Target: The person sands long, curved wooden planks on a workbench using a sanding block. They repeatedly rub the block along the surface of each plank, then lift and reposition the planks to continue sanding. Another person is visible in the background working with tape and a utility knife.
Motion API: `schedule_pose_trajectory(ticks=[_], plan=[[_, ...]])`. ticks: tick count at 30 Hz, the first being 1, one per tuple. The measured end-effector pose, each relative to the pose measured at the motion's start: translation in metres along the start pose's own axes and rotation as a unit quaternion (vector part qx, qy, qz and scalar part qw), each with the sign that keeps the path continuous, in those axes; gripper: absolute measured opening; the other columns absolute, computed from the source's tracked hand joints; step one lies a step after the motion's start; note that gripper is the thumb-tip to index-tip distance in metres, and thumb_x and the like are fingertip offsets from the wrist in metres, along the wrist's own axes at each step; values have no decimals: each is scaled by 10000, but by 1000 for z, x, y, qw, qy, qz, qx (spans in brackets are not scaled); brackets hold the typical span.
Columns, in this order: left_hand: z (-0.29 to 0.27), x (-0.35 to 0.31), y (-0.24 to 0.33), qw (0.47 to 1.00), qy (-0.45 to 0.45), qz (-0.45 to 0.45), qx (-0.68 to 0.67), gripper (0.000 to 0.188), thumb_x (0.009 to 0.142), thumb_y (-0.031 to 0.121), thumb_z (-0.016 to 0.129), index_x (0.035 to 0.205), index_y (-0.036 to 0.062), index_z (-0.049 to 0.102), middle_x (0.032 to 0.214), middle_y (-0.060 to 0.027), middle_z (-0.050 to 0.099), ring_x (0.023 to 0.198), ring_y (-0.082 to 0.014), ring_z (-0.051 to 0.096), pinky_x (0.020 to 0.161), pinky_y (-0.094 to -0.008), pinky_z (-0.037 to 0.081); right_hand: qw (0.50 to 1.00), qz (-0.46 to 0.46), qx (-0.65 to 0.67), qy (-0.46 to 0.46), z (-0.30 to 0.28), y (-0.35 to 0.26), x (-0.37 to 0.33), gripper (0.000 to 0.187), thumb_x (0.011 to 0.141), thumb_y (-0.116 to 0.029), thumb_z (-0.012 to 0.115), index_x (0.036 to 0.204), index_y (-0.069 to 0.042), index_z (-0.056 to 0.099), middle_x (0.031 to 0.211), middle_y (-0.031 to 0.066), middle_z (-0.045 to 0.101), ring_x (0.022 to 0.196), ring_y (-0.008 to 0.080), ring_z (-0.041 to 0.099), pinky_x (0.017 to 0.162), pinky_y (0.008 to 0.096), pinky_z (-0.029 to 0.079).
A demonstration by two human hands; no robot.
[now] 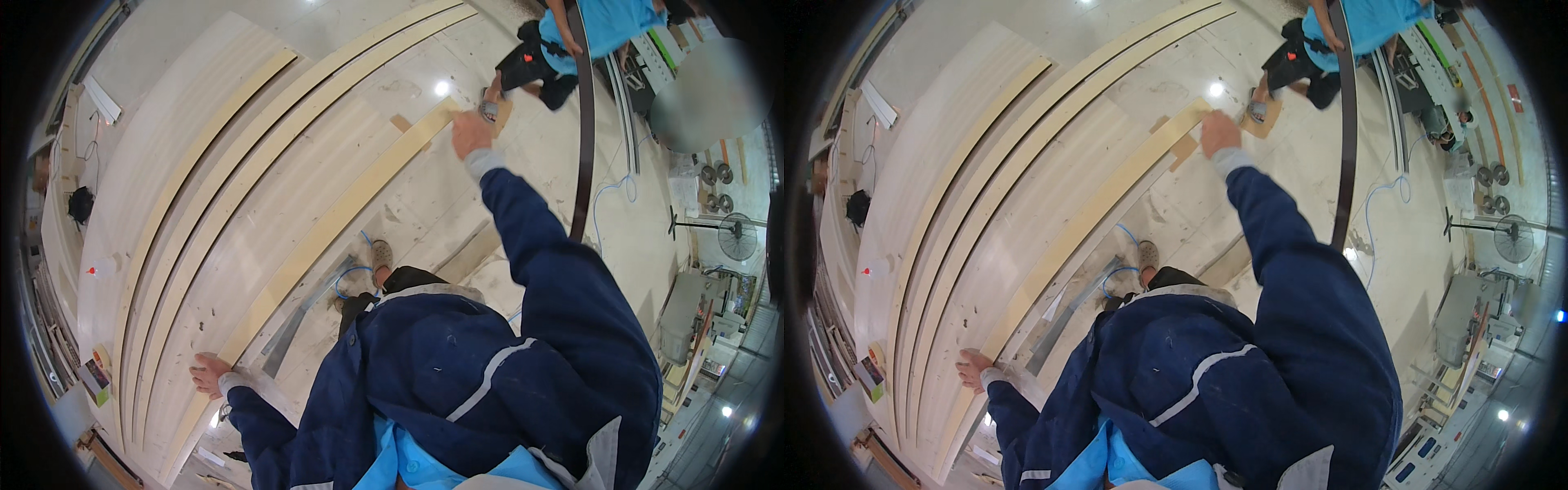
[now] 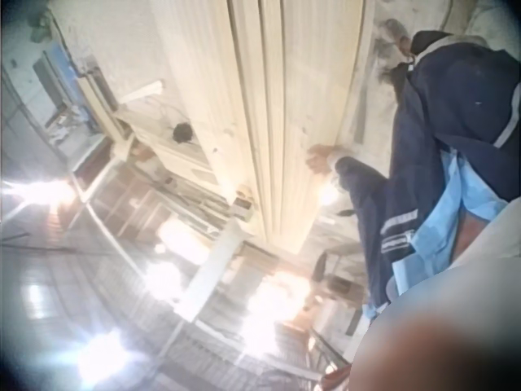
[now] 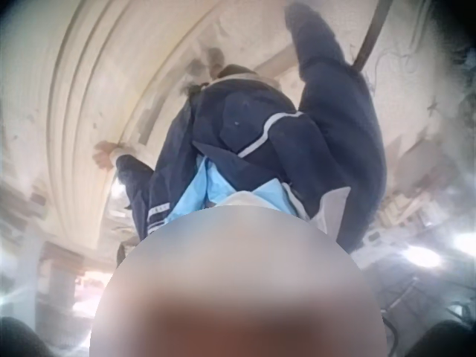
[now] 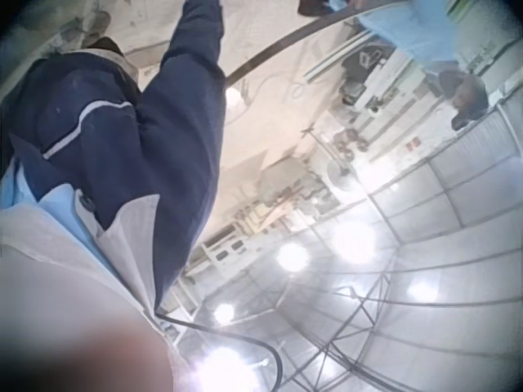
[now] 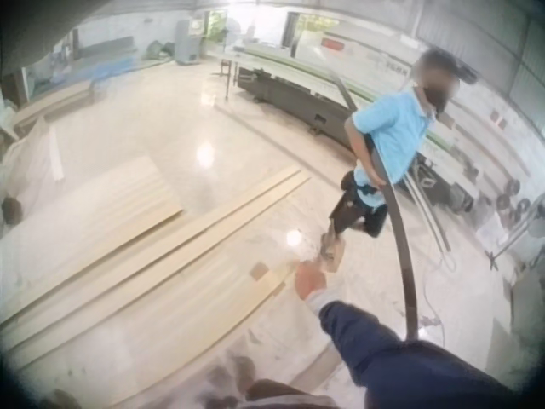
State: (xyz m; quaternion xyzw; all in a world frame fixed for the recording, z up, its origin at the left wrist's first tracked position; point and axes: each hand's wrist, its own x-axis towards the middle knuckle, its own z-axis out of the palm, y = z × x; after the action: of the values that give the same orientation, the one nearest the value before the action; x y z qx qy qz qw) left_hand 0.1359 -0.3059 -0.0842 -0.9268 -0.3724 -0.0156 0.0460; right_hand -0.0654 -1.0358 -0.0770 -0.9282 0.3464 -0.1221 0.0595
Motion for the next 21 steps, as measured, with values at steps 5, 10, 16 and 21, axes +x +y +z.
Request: schedule_pose_trajectory(ticks=[5,10,16,21], plan=[[2,2,0,1000,15,-1,-3,739,904,712,300,1484,258,371,1554,-8,335,1448,-270,244,1129,-578,167,967,-200,122,-99,12,-122,-89,287,844,-76,500,1088,-64,651,973,139,659,940,331,624,814,428,514],[4,4,-1,1000,3,2,-10,745,901,715,300,1487,258,365,1556,-10,330,1452,-268,236,1135,-593,150,955,-217,201,27,39,-119,-101,288,854,-88,538,1113,-82,664,1017,138,670,966,329,628,826,414,516],[5,7,-3,1000,-7,2,-1,740,899,708,314,1489,264,361,1561,-6,322,1456,-268,229,1135,-596,150,991,127,34,15,1,44,38,257,922,-208,481,1056,-121,682,981,161,663,907,383,632,787,481,503],[2,5,-2,1000,-9,5,-6,731,901,700,318,1488,266,361,1558,-2,327,1452,-269,237,1135,-588,160,986,108,110,64,2,42,29,223,897,-226,556,1019,-118,708,975,168,682,936,366,638,804,449,505]])
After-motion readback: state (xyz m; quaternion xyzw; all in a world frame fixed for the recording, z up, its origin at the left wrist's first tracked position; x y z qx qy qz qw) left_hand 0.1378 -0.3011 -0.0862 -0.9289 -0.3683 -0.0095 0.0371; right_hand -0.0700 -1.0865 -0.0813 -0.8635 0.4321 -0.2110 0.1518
